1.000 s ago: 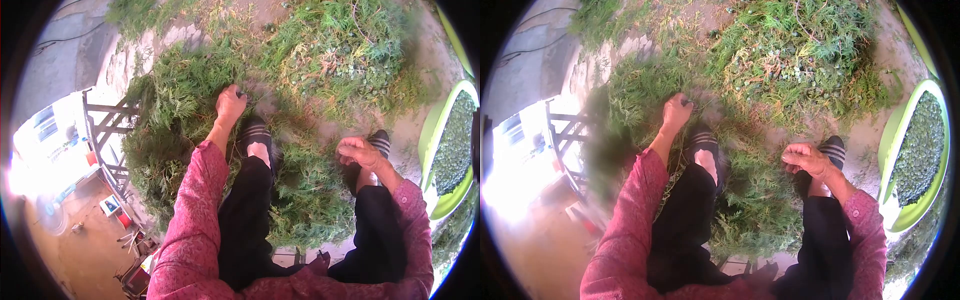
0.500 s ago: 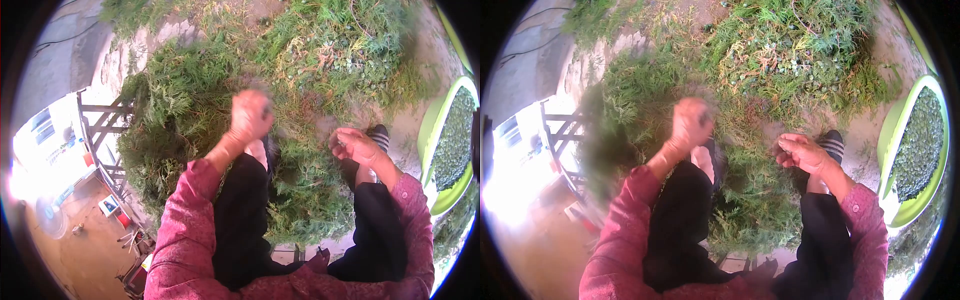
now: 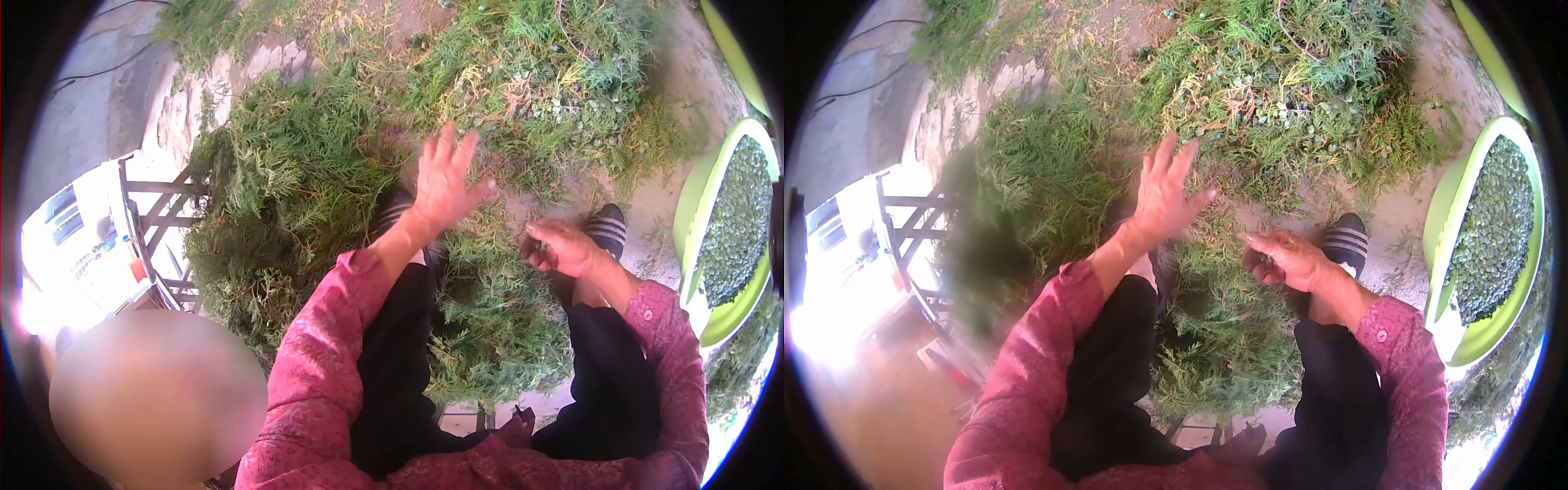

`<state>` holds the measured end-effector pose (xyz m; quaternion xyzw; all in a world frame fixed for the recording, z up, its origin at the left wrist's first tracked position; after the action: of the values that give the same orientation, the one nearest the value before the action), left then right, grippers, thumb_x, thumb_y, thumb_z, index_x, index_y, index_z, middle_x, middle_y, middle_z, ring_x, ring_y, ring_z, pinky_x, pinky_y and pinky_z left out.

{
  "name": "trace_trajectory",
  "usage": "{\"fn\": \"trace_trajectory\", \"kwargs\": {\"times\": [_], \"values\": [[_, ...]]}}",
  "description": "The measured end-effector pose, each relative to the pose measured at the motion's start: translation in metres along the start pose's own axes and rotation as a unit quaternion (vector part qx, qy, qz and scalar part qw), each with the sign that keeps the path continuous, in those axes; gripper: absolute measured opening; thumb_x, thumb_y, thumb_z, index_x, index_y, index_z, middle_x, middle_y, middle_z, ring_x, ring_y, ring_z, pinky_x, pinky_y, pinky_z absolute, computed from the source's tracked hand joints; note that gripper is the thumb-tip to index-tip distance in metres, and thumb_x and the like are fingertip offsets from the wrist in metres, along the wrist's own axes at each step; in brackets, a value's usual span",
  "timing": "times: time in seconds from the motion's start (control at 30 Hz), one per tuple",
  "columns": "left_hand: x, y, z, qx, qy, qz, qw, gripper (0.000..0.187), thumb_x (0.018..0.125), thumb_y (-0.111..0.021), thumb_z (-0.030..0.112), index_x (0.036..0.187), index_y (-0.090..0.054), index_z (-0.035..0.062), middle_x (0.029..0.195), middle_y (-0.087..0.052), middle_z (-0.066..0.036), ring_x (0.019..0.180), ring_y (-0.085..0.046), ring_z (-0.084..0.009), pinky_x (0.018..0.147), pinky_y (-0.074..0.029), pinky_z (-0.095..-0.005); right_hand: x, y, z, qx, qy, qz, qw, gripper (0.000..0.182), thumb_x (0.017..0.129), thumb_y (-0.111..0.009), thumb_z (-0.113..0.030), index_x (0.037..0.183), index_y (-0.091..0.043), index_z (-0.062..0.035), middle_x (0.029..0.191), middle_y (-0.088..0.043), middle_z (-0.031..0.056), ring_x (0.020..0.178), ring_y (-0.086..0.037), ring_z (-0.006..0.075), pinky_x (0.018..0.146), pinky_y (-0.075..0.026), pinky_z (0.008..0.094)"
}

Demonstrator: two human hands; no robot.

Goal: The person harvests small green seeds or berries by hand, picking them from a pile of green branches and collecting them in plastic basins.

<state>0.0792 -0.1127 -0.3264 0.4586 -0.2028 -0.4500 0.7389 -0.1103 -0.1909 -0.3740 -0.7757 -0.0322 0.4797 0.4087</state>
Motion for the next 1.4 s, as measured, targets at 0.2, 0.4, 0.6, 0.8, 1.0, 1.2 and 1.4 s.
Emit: {"fn": "trace_trajectory", "kwargs": {"times": [0.2,0.4,0.6,0.8,1.0,1.2,1.4], "values": [[0.009,-0.040,0.024,0.101,0.127,-0.203,0.966,0.072,0.069,-0.069,0.041,0.129,-0.034,0.0213,0.140,-0.016,-0.019,0.122,-0.020,-0.0534,0.090,-0.033,-0.0631,-0.005,-0.006,-0.005,-0.060,0.000,0.036,0.998,0.036,0.082,-0.058,-0.045,0.090,-0.058,-0.0108,0.080,-0.059,0.0001,0.064,-0.054,0.0090,0.052,-0.044,0.0227],[-0.037,-0.076,0.070,0.103,0.026,-0.281,0.954,0.074,0.072,-0.066,0.037,0.135,-0.028,0.0293,0.144,-0.009,-0.008,0.123,-0.005,-0.0586,0.094,-0.026,-0.0649,-0.007,0.000,-0.004,-0.070,0.016,0.013,0.997,0.038,0.081,-0.058,-0.047,0.092,-0.058,-0.0103,0.083,-0.058,-0.0004,0.067,-0.054,0.0091,0.056,-0.043,0.0230],[-0.072,-0.062,0.072,0.095,0.006,-0.406,0.909,0.074,0.078,-0.061,0.037,0.138,-0.020,0.0298,0.146,0.008,-0.009,0.126,-0.002,-0.0547,0.095,-0.023,-0.0650,-0.013,0.010,-0.003,-0.122,0.027,0.063,0.990,0.035,0.084,-0.055,-0.040,0.088,-0.057,-0.0057,0.078,-0.058,0.0024,0.064,-0.055,0.0094,0.053,-0.045,0.0220],[-0.107,-0.057,0.055,0.063,-0.029,-0.416,0.907,0.075,0.077,-0.063,0.030,0.138,-0.021,0.0201,0.143,0.004,-0.021,0.125,-0.013,-0.0550,0.095,-0.028,-0.0606,-0.008,0.007,-0.056,-0.463,0.271,0.193,0.822,0.021,0.081,-0.058,-0.023,0.079,-0.060,-0.0030,0.064,-0.057,0.0098,0.058,-0.056,0.0172,0.054,-0.045,0.0329],[-0.143,-0.072,0.062,0.029,-0.159,-0.480,0.862,0.068,0.068,-0.068,0.039,0.126,-0.044,0.0139,0.125,-0.036,-0.020,0.110,-0.041,-0.0406,0.090,-0.037,-0.0498,-0.001,0.040,-0.070,-0.604,0.267,0.287,0.694,0.016,0.081,-0.055,-0.017,0.087,-0.063,-0.0051,0.073,-0.060,0.0148,0.063,-0.059,0.0236,0.058,-0.046,0.0319],[-0.125,-0.067,0.068,-0.001,-0.191,-0.375,0.907,0.064,0.069,-0.067,0.038,0.123,-0.046,0.0104,0.125,-0.037,-0.015,0.110,-0.041,-0.0327,0.088,-0.037,-0.0444,-0.021,0.015,-0.079,-0.557,0.295,0.303,0.715,0.015,0.079,-0.057,-0.018,0.084,-0.062,-0.0047,0.071,-0.060,0.0144,0.062,-0.059,0.0267,0.057,-0.045,0.0348],[-0.119,-0.072,0.060,0.016,-0.161,-0.413,0.896,0.062,0.069,-0.066,0.036,0.119,-0.046,0.0053,0.122,-0.040,-0.019,0.110,-0.043,-0.0361,0.088,-0.040,-0.0447,0.024,-0.010,-0.076,-0.661,0.356,0.257,0.609,0.014,0.076,-0.059,-0.018,0.080,-0.056,-0.0054,0.072,-0.056,0.0128,0.066,-0.056,0.0322,0.058,-0.044,0.0423]]}}
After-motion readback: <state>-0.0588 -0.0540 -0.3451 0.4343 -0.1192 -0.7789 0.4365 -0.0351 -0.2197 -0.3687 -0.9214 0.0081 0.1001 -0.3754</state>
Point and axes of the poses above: each hand's wrist, its own x-axis towards the middle knuckle, its own y-axis out of the back of the hand, z = x × y, the point moved 6 cm from there along x, towards the middle knuckle
